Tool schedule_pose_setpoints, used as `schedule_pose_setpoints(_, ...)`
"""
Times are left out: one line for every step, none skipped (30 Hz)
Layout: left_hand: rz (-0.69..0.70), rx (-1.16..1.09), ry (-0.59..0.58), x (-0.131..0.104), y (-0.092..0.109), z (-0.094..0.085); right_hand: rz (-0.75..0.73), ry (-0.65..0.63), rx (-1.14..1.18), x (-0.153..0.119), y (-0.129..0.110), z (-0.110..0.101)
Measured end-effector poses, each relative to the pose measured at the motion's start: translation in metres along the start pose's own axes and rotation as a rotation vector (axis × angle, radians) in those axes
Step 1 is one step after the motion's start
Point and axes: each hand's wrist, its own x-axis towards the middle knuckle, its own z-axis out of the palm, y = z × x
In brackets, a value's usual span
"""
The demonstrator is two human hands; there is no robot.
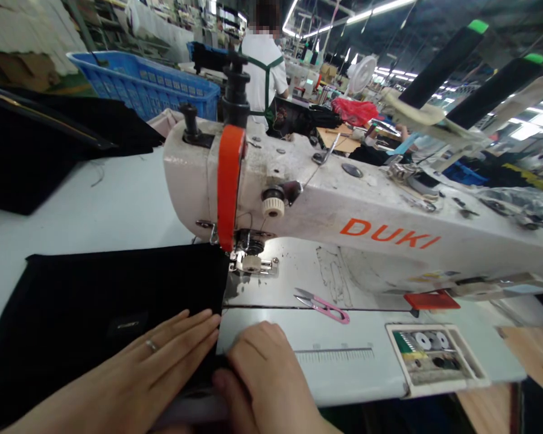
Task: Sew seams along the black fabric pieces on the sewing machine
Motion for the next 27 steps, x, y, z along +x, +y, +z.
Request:
schedule_pose_setpoints(-0.015, 0.029, 0.026, -0.007, 0.009, 0.003, -0.001, 0.013, -0.018, -0.003, -0.001, 0.002)
schedule_pose_setpoints(-0.023, 0.061, 0.042, -0.012, 0.014, 0.005, 0.003, 0.021, -0.03, -0.003, -0.001, 0.003)
schedule_pose_setpoints(-0.015, 0.083, 0.054, -0.015, 0.016, 0.008, 0.013, 0.028, -0.039, -0.002, -0.001, 0.003)
schedule_pose_setpoints(-0.016, 0.088, 0.053, -0.017, 0.015, 0.01, 0.019, 0.04, -0.051, 0.0, 0.0, 0.002)
schedule_pose_setpoints(-0.029, 0.084, 0.038, -0.018, 0.011, 0.011, 0.014, 0.054, -0.065, 0.004, 0.001, 0.0)
schedule_pose_setpoints(-0.053, 0.074, 0.015, -0.017, 0.006, 0.013, -0.007, 0.064, -0.081, 0.007, 0.003, -0.002)
schedule_pose_setpoints(-0.073, 0.06, -0.008, -0.015, 0.001, 0.013, -0.039, 0.067, -0.099, 0.01, 0.005, -0.005)
schedule_pose_setpoints(-0.079, 0.044, -0.023, -0.012, -0.004, 0.014, -0.081, 0.056, -0.117, 0.013, 0.007, -0.007)
schedule_pose_setpoints(-0.069, 0.03, -0.02, -0.007, -0.009, 0.014, -0.12, 0.038, -0.135, 0.016, 0.009, -0.009)
schedule_pose_setpoints(-0.043, 0.024, -0.009, -0.002, -0.013, 0.013, -0.151, 0.014, -0.152, 0.018, 0.012, -0.011)
schedule_pose_setpoints(-0.006, 0.024, 0.011, 0.005, -0.018, 0.012, -0.174, -0.014, -0.165, 0.021, 0.014, -0.012)
schedule_pose_setpoints(0.03, 0.031, 0.036, 0.013, -0.021, 0.01, -0.191, -0.045, -0.176, 0.024, 0.017, -0.013)
schedule_pose_setpoints(0.058, 0.042, 0.06, 0.021, -0.025, 0.008, -0.205, -0.079, -0.186, 0.027, 0.018, -0.014)
schedule_pose_setpoints(0.078, 0.051, 0.077, 0.029, -0.028, 0.006, -0.215, -0.114, -0.199, 0.031, 0.019, -0.014)
schedule_pose_setpoints(0.093, 0.052, 0.088, 0.037, -0.032, 0.003, -0.217, -0.148, -0.218, 0.035, 0.02, -0.014)
schedule_pose_setpoints(0.097, 0.042, 0.095, 0.043, -0.035, 0.001, -0.21, -0.18, -0.242, 0.04, 0.02, -0.015)
schedule_pose_setpoints(0.095, 0.024, 0.099, 0.049, -0.039, 0.0, -0.192, -0.202, -0.27, 0.045, 0.021, -0.015)
schedule_pose_setpoints(0.095, 0.001, 0.098, 0.054, -0.043, -0.001, -0.171, -0.213, -0.296, 0.05, 0.021, -0.016)
schedule_pose_setpoints(0.093, -0.023, 0.094, 0.058, -0.047, -0.002, -0.153, -0.217, -0.317, 0.055, 0.021, -0.017)
schedule_pose_setpoints(0.088, -0.044, 0.092, 0.061, -0.051, -0.001, -0.14, -0.219, -0.333, 0.059, 0.021, -0.017)
schedule_pose_setpoints(0.083, -0.058, 0.091, 0.064, -0.055, 0.0, -0.133, -0.222, -0.343, 0.063, 0.022, -0.017)
schedule_pose_setpoints(0.082, -0.065, 0.089, 0.066, -0.06, 0.001, -0.128, -0.225, -0.349, 0.067, 0.023, -0.017)
schedule_pose_setpoints(0.084, -0.068, 0.087, 0.069, -0.064, 0.003, -0.122, -0.232, -0.353, 0.071, 0.025, -0.016)
schedule_pose_setpoints(0.084, -0.069, 0.084, 0.071, -0.068, 0.005, -0.111, -0.243, -0.354, 0.074, 0.027, -0.016)
schedule_pose_setpoints(0.082, -0.074, 0.082, 0.074, -0.073, 0.007, -0.097, -0.253, -0.354, 0.077, 0.028, -0.015)
schedule_pose_setpoints(0.083, -0.083, 0.086, 0.076, -0.077, 0.008, -0.081, -0.262, -0.354, 0.079, 0.03, -0.014)
schedule_pose_setpoints(0.084, -0.089, 0.087, 0.079, -0.08, 0.01, -0.066, -0.271, -0.355, 0.081, 0.032, -0.013)
